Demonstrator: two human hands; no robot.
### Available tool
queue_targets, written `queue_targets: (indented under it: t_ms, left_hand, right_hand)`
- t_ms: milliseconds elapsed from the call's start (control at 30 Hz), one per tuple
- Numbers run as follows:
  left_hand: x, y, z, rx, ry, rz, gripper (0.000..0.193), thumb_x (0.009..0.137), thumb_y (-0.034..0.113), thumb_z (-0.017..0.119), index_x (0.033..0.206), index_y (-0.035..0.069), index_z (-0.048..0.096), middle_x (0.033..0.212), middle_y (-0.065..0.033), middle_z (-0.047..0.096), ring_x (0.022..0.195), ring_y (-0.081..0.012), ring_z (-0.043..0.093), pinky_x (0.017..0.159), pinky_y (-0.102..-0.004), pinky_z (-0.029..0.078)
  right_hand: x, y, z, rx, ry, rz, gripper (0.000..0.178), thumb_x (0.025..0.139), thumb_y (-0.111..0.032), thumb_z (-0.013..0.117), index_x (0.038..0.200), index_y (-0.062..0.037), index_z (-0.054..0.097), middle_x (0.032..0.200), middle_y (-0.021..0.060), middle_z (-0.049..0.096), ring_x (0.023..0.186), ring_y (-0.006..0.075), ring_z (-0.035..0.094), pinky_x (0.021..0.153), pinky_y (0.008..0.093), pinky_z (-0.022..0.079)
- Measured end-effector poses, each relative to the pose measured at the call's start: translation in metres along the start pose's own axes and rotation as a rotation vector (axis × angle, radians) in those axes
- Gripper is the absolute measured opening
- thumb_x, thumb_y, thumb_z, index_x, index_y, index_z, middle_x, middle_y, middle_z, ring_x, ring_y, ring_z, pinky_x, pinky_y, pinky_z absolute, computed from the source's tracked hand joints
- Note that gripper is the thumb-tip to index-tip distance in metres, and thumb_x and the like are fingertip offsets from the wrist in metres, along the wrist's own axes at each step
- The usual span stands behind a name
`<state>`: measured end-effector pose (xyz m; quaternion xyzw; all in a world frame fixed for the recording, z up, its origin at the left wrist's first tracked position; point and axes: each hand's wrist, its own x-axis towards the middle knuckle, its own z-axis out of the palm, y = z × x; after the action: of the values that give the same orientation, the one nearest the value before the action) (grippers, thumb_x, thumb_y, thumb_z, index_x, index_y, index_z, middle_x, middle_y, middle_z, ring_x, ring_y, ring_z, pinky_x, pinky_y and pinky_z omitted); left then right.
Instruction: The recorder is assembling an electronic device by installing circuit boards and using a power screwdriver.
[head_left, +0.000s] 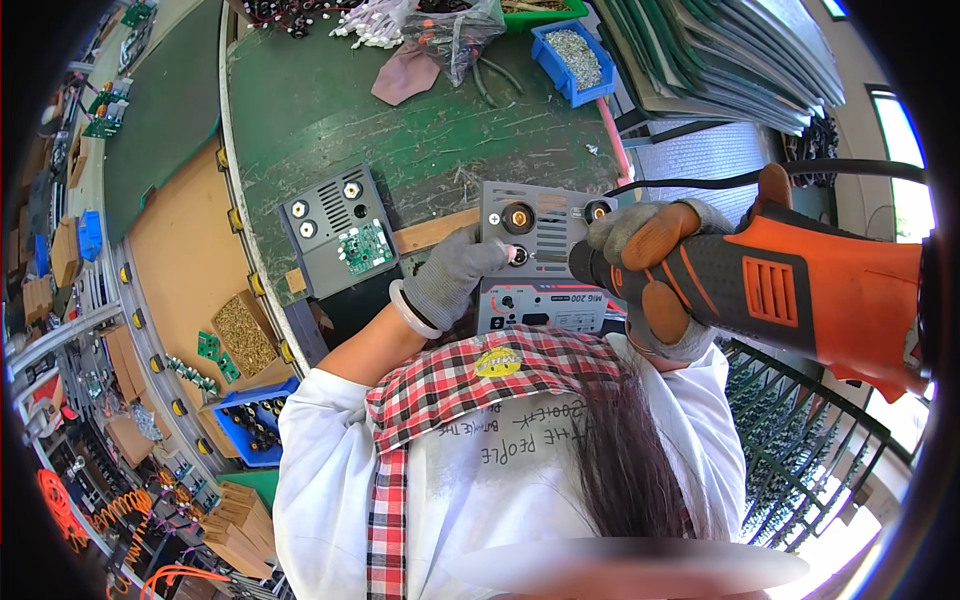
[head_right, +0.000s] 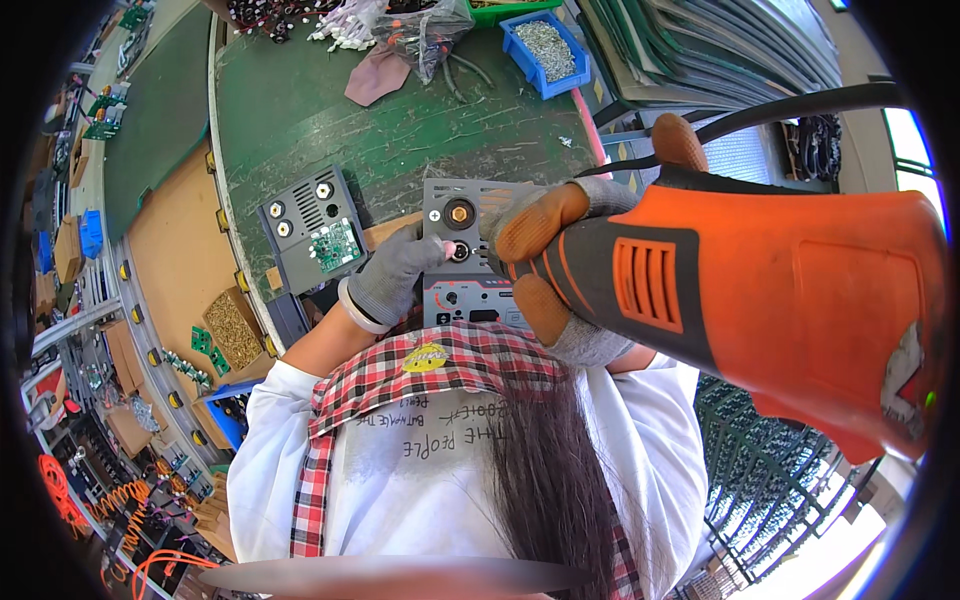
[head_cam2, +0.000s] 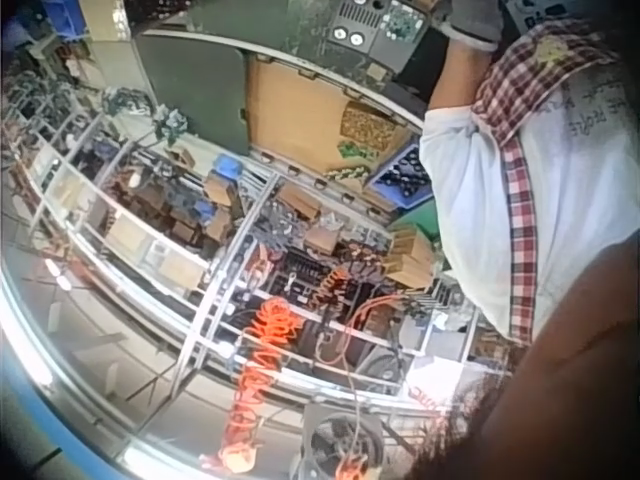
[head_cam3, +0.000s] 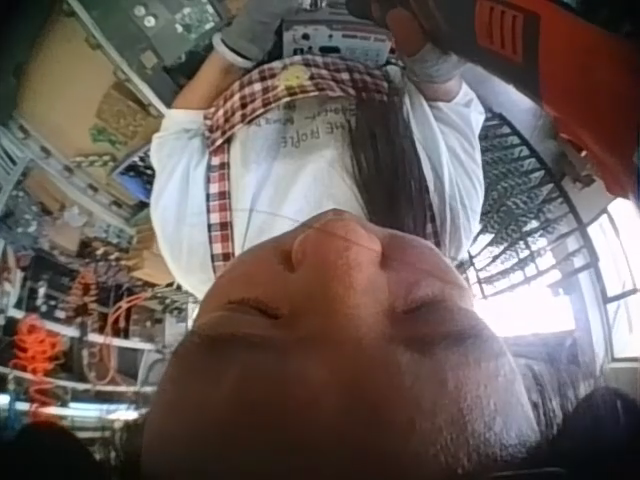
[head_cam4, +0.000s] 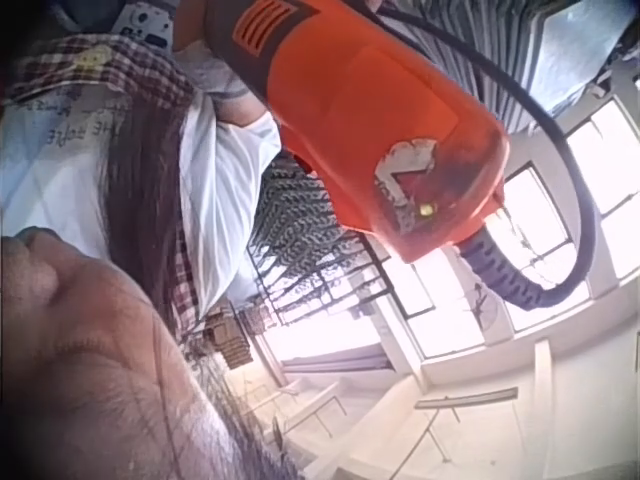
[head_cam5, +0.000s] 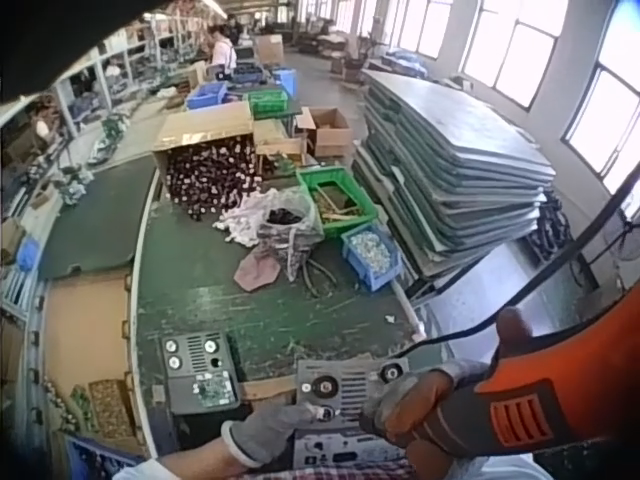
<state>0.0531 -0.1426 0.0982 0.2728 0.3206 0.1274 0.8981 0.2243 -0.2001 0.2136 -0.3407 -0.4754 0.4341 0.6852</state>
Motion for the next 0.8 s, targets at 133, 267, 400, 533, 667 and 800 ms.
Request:
queue_targets:
  t_ms: [133, 267, 400, 533, 667, 800]
  left_hand:
    - [-0.005, 0.001, 0.010, -0.053, 0.028, -0.006, 0.038, 0.072, 0.017, 0.058, 0.104, -0.004, 0.050, 0.093, -0.0093, 0.058, 0.082, -0.0144, 0.056, 0.075, -0.0272, 0.044]
    - [-0.004, -0.001, 0.014, -0.051, 0.040, 0.028, 0.038, 0.072, 0.018, 0.058, 0.103, -0.003, 0.050, 0.092, -0.0092, 0.058, 0.081, -0.0141, 0.056, 0.074, -0.0270, 0.045]
    - [0.002, -0.005, 0.014, -0.023, 0.060, 0.009, 0.036, 0.074, 0.017, 0.056, 0.103, -0.003, 0.050, 0.092, -0.0094, 0.057, 0.081, -0.0149, 0.056, 0.073, -0.0274, 0.046]
    - [0.014, -0.001, 0.012, -0.096, 0.117, 0.099, 0.032, 0.076, 0.015, 0.052, 0.103, -0.003, 0.049, 0.091, -0.0104, 0.057, 0.081, -0.0159, 0.057, 0.074, -0.0283, 0.047]
    - [0.038, 0.007, -0.034, -0.019, 0.348, 0.252, 0.031, 0.077, 0.014, 0.051, 0.103, -0.003, 0.047, 0.091, -0.0117, 0.056, 0.080, -0.0181, 0.058, 0.072, -0.0306, 0.048]
    - [0.071, -0.019, -0.097, -0.123, 0.428, 0.342, 0.029, 0.078, 0.014, 0.050, 0.101, -0.002, 0.049, 0.090, -0.0113, 0.057, 0.079, -0.0194, 0.059, 0.072, -0.0320, 0.048]
  right_hand:
    - [0.006, -0.002, -0.023, -0.002, -0.226, 0.217, 0.022, 0.073, -0.015, 0.066, 0.083, 0.0019, 0.056, 0.077, 0.0178, 0.058, 0.074, 0.0240, 0.059, 0.070, 0.0353, 0.048]
    - [0.001, 0.006, -0.023, -0.200, -0.183, 0.094, 0.029, 0.069, -0.018, 0.071, 0.083, -0.0006, 0.052, 0.075, 0.0109, 0.055, 0.069, 0.0192, 0.055, 0.067, 0.0346, 0.046]
    - [-0.003, 0.010, -0.017, -0.284, -0.079, 0.051, 0.033, 0.067, -0.021, 0.073, 0.083, -0.0024, 0.050, 0.073, 0.0059, 0.052, 0.064, 0.0158, 0.051, 0.063, 0.0346, 0.044]
    - [0.012, 0.008, -0.028, -0.383, 0.037, 0.014, 0.012, 0.067, -0.005, 0.061, 0.073, -0.0030, 0.050, 0.065, 0.0075, 0.057, 0.060, 0.0171, 0.057, 0.062, 0.0284, 0.047]
    - [0.027, 0.027, -0.069, -0.206, 0.524, -0.321, 0.009, 0.070, -0.001, 0.053, 0.077, 0.0022, 0.049, 0.070, 0.0087, 0.053, 0.063, 0.0219, 0.056, 0.060, 0.0340, 0.047]
    - [0.047, 0.070, -0.140, -0.466, 0.758, -0.319, 0.015, 0.066, 0.007, 0.054, 0.079, 0.0012, 0.049, 0.061, 0.0066, 0.053, 0.054, 0.0142, 0.053, 0.053, 0.0282, 0.046]
